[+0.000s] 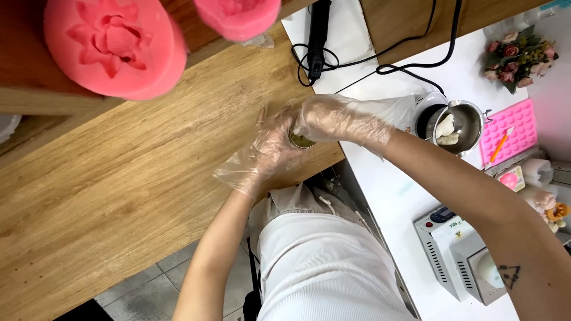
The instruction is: Preparing materials and using a heat gun to melt or seal components in a candle-making process.
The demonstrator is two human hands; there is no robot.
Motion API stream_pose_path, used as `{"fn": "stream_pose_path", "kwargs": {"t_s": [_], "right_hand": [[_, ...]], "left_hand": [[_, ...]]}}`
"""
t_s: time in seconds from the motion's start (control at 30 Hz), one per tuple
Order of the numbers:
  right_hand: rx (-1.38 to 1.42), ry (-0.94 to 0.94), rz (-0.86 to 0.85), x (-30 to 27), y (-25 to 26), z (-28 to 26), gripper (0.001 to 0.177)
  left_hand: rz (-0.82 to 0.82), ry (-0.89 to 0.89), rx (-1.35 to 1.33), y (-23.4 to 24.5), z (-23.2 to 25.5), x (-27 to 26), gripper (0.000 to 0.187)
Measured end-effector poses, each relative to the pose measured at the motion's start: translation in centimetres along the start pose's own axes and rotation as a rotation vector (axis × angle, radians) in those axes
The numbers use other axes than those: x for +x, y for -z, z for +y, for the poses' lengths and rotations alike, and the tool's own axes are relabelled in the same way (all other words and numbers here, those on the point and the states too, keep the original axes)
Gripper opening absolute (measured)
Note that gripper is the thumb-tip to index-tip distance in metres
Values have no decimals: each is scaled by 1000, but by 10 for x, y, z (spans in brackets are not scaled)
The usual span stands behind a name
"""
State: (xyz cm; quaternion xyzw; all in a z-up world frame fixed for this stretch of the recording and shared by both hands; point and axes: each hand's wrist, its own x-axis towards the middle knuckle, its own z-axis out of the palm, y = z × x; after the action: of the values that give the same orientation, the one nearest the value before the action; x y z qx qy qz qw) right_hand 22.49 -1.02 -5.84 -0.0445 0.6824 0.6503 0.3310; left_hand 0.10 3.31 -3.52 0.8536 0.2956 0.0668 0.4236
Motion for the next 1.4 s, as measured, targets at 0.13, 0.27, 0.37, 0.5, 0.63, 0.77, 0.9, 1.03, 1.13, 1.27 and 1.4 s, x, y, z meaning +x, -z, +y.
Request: {"fn": "stream_pose_path", "kwargs": {"t_s": [0.13,0.27,0.37,0.5,0.63,0.77,0.9,1.03,1.13,1.27,1.4], "right_hand": [[500,-39,3,2,4,1,31],[1856,-559,-246,3,10,-14,19],[2452,-810,-354,6,7,-4,22],[2524,-724,-831,2,-3,44,23],[2562,-794,-592,-1,-6,40,16],[2497,-773,-637,-1,-15,38,47],[2363,-695,-634,-4,-1,46,30],[2492,-1000,-277,-9,7,41,14],[2389,-1050,-252,-8,13,36,12],[2610,-921,-872,-1,18,56,39],[2707,-1094,-910,10,34,18,23]], "left_hand": [[-1,60,39,-2,3,-3,97],[19,114,20,11,24,-6,83],[80,64,-2,11,26,-11,81],[136,85,-23,4,30,-12,82],[200,150,-79,-5,30,-11,78],[211,124,-65,-6,28,-16,79],[331,73,-73,-30,18,-18,82],[381,73,-84,-22,18,-8,94],[234,6,-134,1,18,-4,101],[20,-22,124,18,16,-2,95],[-79,45,134,10,25,-8,89]]}}
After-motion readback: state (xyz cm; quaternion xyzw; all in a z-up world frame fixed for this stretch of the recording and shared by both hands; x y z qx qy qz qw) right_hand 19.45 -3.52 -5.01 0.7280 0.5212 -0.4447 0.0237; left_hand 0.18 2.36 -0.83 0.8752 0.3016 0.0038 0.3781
